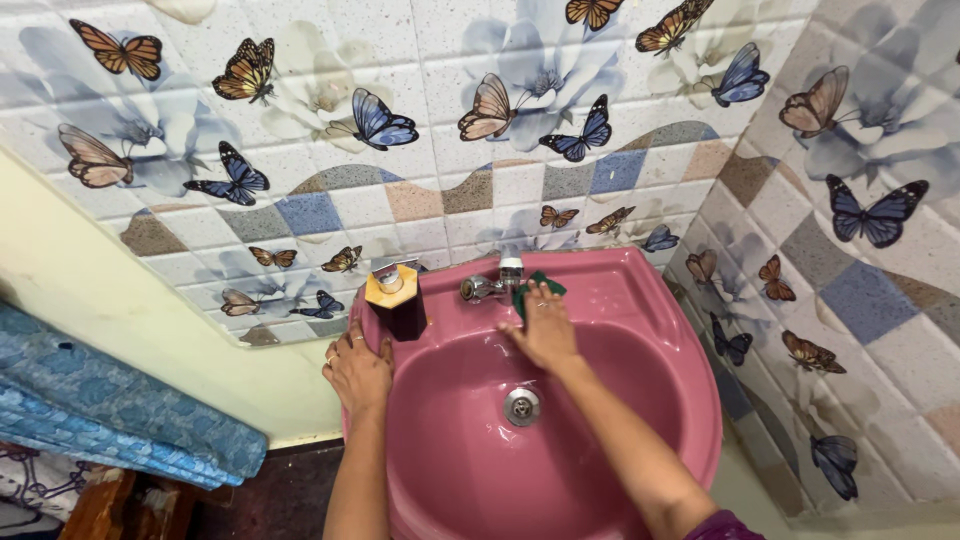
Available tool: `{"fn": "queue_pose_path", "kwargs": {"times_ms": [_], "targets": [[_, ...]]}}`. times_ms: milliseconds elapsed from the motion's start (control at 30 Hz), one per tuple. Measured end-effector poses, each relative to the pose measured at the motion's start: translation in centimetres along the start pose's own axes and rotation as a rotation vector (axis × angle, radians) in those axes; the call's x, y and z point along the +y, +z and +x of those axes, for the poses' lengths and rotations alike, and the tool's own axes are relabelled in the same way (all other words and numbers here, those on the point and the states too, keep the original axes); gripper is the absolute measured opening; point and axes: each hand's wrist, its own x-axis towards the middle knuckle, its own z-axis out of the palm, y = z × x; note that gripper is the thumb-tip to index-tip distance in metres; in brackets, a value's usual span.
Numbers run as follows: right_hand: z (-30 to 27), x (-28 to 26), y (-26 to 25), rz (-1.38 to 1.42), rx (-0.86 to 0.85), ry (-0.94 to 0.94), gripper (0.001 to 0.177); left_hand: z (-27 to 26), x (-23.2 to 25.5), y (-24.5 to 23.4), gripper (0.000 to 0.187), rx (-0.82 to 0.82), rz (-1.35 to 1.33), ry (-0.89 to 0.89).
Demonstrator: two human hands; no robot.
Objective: The person scrubs a pink pedestal sink with a green sponge, repeatedly rinsing the sponge under running water. They wipe the basin, faucet, and surrounding tiled wall, then rinse the sponge again before continuing to scrub the sink surface.
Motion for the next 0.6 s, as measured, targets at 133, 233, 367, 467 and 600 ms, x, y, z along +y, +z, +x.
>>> {"fn": "queue_pose_path", "kwargs": {"times_ms": [133, 233, 367, 467, 600], "targets": [[0.0, 5.4, -2.6, -0.095, -0.02, 0.304, 0.107, 0.0, 0.1, -0.2, 0.069, -0.007, -0.019, -0.009], [1.6, 7.0, -2.4, -0.121, -0.047, 0.433, 0.108, 0.1, 0.3, -0.4, 0.07, -0.007, 0.006, -0.018], [3.4, 5.5, 0.7, -0.182, 0.109, 0.155, 0.102, 0.2, 0.4, -0.3, 0.069, -0.019, 0.039, -0.021], [3.8, 4.8, 1.7, -0.058, -0.015, -0.215, 0.076, 0.2, 0.3, -0.3, 0.07, -0.023, 0.031, -0.027], [3.9, 7.9, -0.1, -0.093, 0.011, 0.078, 0.078, 0.1, 0.4, -0.5, 0.071, -0.029, 0.028, -0.03]]}}
